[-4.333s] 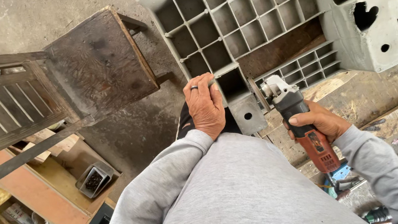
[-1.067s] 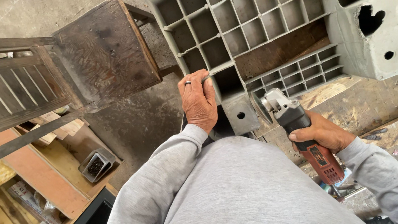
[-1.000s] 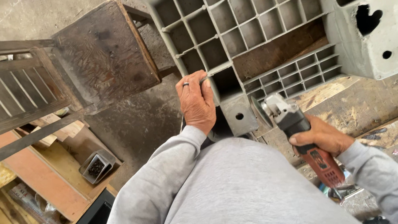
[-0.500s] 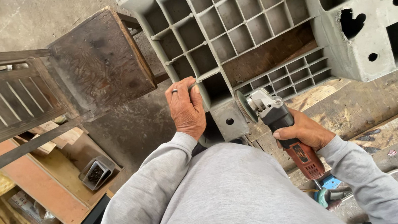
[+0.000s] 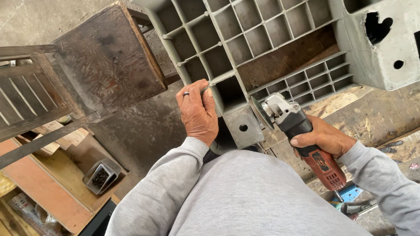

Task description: The person uses an angle grinder to smooth and shape the edges of a large gray concrete block with a grid pattern. They hold the block steady with one hand while operating the tool with the other, moving along different sections of the block's surface.

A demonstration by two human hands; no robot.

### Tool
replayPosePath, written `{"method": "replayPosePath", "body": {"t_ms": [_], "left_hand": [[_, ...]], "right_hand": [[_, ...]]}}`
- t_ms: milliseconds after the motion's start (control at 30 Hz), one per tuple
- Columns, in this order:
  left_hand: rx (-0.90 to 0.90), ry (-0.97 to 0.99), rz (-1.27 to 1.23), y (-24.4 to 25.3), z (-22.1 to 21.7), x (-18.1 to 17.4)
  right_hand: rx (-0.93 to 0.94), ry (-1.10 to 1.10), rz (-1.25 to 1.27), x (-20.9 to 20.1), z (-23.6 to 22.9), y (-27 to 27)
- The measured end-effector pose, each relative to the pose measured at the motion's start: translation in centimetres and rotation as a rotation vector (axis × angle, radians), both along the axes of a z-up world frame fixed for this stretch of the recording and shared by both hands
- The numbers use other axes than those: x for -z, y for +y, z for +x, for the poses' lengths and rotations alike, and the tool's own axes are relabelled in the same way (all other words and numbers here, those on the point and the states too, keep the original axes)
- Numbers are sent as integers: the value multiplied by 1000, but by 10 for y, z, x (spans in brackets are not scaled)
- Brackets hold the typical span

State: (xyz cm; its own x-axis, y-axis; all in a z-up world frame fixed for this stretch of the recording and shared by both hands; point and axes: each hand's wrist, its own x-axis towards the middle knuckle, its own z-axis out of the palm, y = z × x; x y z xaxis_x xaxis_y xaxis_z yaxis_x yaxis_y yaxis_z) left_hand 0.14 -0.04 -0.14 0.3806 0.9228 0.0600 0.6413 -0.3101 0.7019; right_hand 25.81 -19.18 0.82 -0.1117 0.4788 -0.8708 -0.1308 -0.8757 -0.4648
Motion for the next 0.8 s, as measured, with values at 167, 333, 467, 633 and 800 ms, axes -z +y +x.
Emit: {"method": "replayPosePath", "body": {"t_ms": [167,333,467,633,800], "left_hand": [[-2,-6,-16,0,-1,0],[8,-23,-5,1,-1,-1],[17,-17,4,1,-1,-2],[29,-22,8,1,-1,-4],[26,-24,7,1,-1,-5]], "right_hand": [[108,66,42,-5,0,4],[-14,51,66,-4,13,27],[-60,30,-36,-11,26,32],[-88,52,-66,-10,28,27],[-99,60,-75,-12,20,5]]}}
